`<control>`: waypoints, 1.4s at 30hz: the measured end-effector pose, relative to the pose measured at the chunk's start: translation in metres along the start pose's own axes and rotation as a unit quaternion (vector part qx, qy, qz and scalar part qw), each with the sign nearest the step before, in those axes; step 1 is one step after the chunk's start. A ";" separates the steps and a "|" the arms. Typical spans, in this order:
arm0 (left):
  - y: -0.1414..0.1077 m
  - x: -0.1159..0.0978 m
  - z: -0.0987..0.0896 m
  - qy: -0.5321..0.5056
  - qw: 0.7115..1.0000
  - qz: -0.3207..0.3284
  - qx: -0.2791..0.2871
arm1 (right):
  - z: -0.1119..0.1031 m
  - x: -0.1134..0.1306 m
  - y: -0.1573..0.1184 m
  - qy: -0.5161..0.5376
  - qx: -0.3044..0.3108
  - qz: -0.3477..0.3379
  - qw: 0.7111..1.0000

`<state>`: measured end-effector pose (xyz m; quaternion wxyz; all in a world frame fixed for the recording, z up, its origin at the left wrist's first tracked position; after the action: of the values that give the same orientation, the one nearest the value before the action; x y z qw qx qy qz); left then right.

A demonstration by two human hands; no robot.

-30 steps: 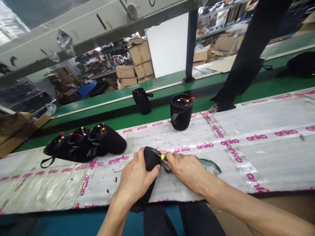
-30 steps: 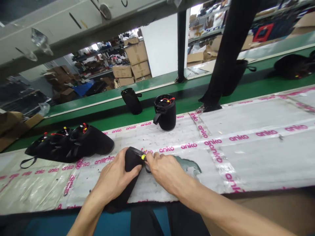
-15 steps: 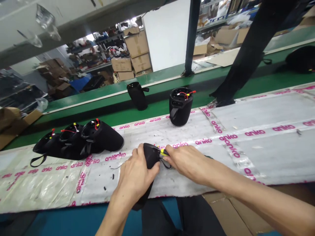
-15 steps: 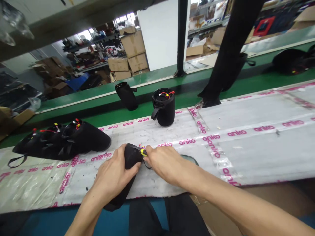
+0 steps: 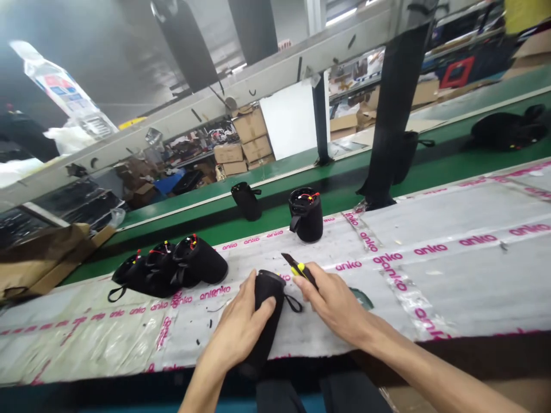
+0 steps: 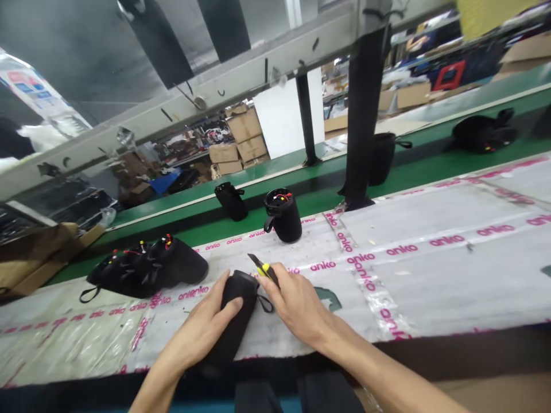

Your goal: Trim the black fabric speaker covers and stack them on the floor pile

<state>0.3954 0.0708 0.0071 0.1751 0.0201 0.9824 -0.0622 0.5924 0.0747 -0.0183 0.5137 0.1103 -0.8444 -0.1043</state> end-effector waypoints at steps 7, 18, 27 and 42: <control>-0.009 -0.008 0.013 -0.015 0.998 -0.051 0.017 | -0.011 -0.022 -0.026 -0.194 0.072 -0.032 0.978; -0.015 -0.029 0.017 0.072 0.997 -0.021 -0.008 | -0.004 -0.023 -0.027 -0.318 0.113 -0.101 0.936; -0.012 -0.027 0.020 0.075 0.997 -0.021 -0.008 | 0.004 -0.021 -0.030 -0.382 0.109 -0.130 0.908; -0.005 -0.023 0.026 0.099 0.995 -0.014 0.007 | -0.004 0.006 -0.026 -0.429 0.169 -0.129 0.878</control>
<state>0.4257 0.0625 -0.0085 0.0760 0.0141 0.9946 -0.0696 0.5951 0.0480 -0.0188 0.0566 0.2480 -0.9651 -0.0624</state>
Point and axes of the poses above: each hand's wrist, its own y-axis towards the middle knuckle, its own z-axis out of the palm, x = y × z, the point moved 4 cm from there along y, towards the middle knuckle, and after that the axes turned 5 degrees about -x, right-handed, at the moved point
